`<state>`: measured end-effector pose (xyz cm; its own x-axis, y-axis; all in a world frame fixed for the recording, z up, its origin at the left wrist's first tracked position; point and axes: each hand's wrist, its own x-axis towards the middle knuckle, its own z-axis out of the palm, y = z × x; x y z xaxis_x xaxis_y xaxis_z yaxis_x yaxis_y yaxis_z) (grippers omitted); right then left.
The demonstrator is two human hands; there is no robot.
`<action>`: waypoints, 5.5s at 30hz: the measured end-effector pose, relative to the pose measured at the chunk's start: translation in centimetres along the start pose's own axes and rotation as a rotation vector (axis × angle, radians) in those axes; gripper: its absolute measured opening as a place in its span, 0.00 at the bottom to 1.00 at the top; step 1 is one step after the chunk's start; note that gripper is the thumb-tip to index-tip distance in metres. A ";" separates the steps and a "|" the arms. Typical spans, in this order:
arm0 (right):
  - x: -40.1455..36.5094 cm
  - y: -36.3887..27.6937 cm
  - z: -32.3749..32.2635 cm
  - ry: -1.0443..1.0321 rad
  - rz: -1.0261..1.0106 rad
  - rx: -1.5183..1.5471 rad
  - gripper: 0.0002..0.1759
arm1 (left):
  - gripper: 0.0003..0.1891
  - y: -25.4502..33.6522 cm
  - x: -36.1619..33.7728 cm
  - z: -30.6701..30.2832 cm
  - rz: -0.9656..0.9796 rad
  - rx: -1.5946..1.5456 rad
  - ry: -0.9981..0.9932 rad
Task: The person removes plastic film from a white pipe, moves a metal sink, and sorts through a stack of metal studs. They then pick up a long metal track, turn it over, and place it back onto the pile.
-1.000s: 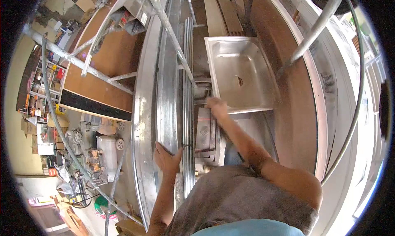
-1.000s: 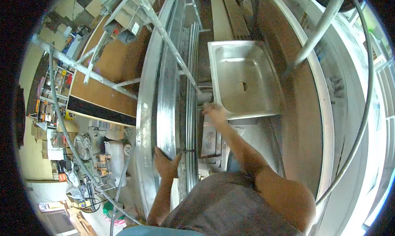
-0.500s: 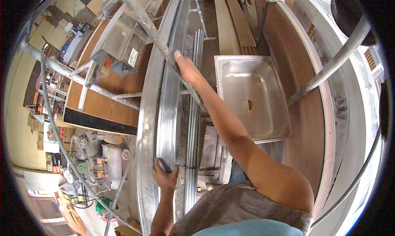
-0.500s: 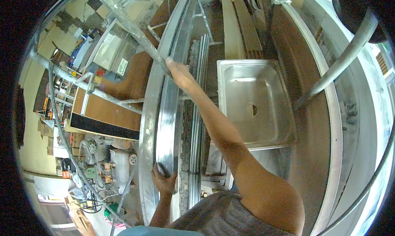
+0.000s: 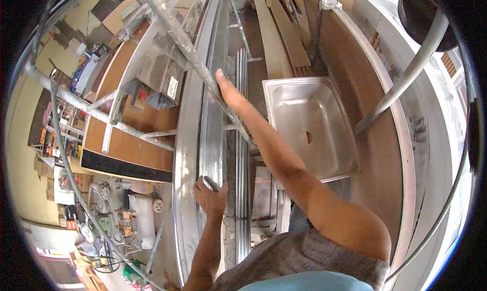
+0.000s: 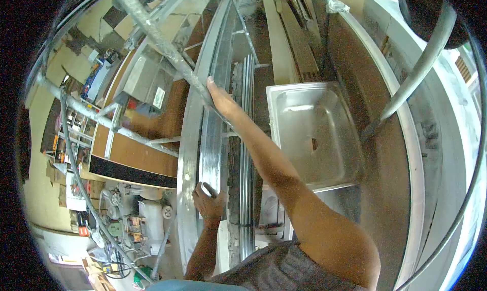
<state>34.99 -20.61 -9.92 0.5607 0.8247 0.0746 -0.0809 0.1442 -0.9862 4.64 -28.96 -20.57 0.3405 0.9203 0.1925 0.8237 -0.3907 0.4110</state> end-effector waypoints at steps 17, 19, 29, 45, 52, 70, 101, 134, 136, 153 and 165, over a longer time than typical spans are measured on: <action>21.1 18.5 -0.2 0.342 0.448 -0.059 0.53 | 0.53 -1.0 -0.7 0.1 0.047 0.270 -0.204; 21.9 19.1 -0.2 0.341 0.470 -0.030 0.51 | 0.52 -2.4 -1.0 0.6 0.059 0.188 -0.162; 21.6 21.3 0.1 0.407 0.478 -0.165 0.48 | 0.48 -1.6 -1.9 0.3 0.060 0.076 -0.045; 27.3 20.0 -2.6 0.424 0.472 -0.026 0.38 | 0.34 1.4 8.9 5.8 0.196 0.025 0.064; 23.3 17.0 -4.6 0.077 0.584 -0.189 0.58 | 0.27 6.1 16.9 9.1 0.229 0.065 0.133; 21.8 16.1 -5.8 -0.034 0.512 0.139 0.60 | 0.21 5.0 16.6 9.7 0.347 -0.062 0.220; 17.8 19.9 -4.8 0.047 0.492 0.037 0.48 | 0.23 6.0 12.4 5.3 0.380 0.043 0.130; 7.1 4.2 -7.5 -0.143 -0.383 0.067 0.27 | 0.18 3.7 22.5 5.2 0.029 -0.060 0.125; 2.5 -0.6 -4.6 -0.220 -0.631 -0.013 0.27 | 0.19 1.0 25.3 2.6 -0.083 -0.166 0.114; 0.6 13.8 -0.8 -0.189 -0.486 -0.299 0.15 | 0.47 2.3 51.9 18.4 -0.194 0.031 -0.104; 1.6 13.6 -1.6 -0.169 -0.666 -0.222 0.18 | 0.45 6.3 58.4 21.3 0.040 -0.135 -0.075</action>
<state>36.14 -18.23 -23.48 0.2960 0.6763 0.6745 0.4136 0.5458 -0.7287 39.36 22.76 -25.67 0.4089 0.9008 0.1460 0.7422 -0.4213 0.5212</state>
